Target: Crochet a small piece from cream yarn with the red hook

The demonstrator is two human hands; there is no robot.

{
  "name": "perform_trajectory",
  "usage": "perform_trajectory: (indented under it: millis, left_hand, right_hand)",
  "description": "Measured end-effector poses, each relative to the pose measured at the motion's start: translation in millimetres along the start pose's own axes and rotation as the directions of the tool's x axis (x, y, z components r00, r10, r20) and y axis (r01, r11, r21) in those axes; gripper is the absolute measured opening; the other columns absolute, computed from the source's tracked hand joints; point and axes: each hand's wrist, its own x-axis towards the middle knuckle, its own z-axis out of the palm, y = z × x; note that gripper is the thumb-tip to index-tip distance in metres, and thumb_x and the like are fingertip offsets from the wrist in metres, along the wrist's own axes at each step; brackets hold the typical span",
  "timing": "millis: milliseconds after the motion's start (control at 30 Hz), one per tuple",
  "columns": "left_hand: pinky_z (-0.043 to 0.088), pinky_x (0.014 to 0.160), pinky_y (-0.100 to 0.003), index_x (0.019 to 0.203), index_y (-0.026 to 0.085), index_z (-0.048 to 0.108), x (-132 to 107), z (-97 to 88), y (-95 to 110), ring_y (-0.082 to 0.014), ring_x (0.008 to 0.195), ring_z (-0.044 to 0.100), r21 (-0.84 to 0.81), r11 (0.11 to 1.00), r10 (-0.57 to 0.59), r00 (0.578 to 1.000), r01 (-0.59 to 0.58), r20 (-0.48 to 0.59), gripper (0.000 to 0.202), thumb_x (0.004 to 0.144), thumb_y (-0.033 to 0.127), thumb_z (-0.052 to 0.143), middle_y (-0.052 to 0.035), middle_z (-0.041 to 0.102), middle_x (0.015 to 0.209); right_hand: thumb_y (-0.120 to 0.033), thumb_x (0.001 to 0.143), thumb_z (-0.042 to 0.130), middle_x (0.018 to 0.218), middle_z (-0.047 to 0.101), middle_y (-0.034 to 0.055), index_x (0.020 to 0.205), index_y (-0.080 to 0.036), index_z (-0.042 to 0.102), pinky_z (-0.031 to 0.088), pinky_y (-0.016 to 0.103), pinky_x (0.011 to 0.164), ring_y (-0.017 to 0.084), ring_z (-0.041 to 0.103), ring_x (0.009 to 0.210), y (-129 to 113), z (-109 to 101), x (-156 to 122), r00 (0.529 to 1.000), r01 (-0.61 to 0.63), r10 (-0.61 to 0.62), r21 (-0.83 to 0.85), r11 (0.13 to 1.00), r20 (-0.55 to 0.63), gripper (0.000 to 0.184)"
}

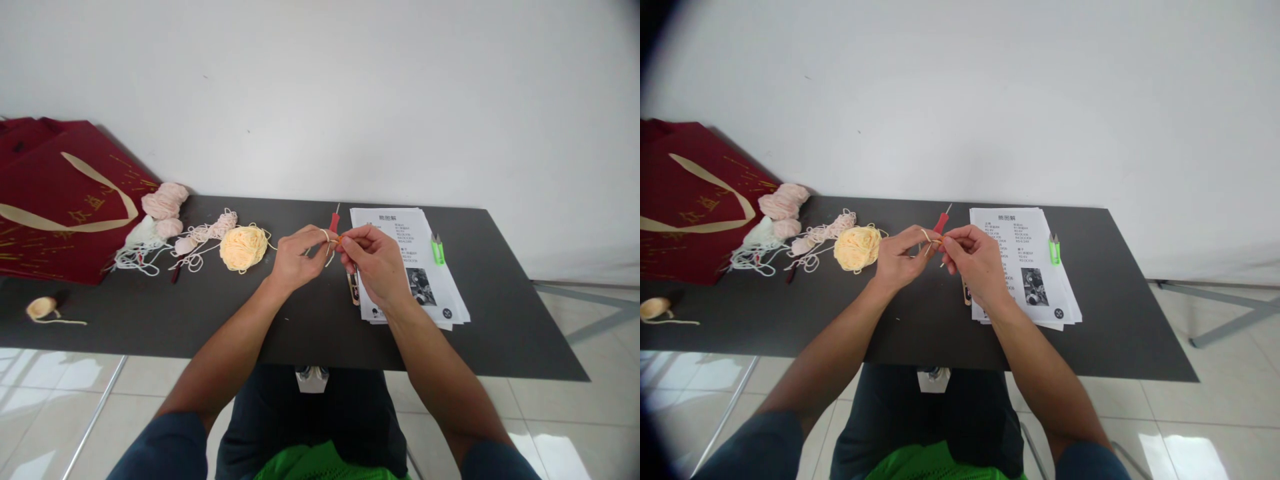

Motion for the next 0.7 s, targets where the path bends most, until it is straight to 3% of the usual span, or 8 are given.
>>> perform_trajectory:
  millis: [567,700]
  left_hand:
    - [0.057,0.073,-0.025,0.090,0.022,0.078,-1.0,0.1,-0.7,-0.0137,0.078,0.073,0.049,0.999,0.015,1.000,-0.015,0.018,0.010,0.094,0.023,0.068,-0.0031,0.081,0.088]
    - [0.057,0.077,-0.026,0.095,0.022,0.078,-3.4,1.8,-1.6,-0.0142,0.079,0.073,-0.036,0.997,-0.073,0.997,0.073,-0.002,0.009,0.093,0.025,0.070,-0.0035,0.080,0.090]
  right_hand:
    - [-0.029,0.078,0.084,0.069,0.072,-0.0020,0.084,-0.021,0.070,0.041,0.020,0.046,0.009,0.060,0.056,4.1,-0.9,1.2,0.999,0.026,-0.026,0.009,1.000,0.035,0.017]
    - [-0.031,0.079,0.084,0.067,0.070,-0.0040,0.087,-0.021,0.070,0.041,0.020,0.045,0.008,0.059,0.054,6.6,-1.9,1.5,0.997,0.057,-0.056,0.000,0.998,0.053,0.019]
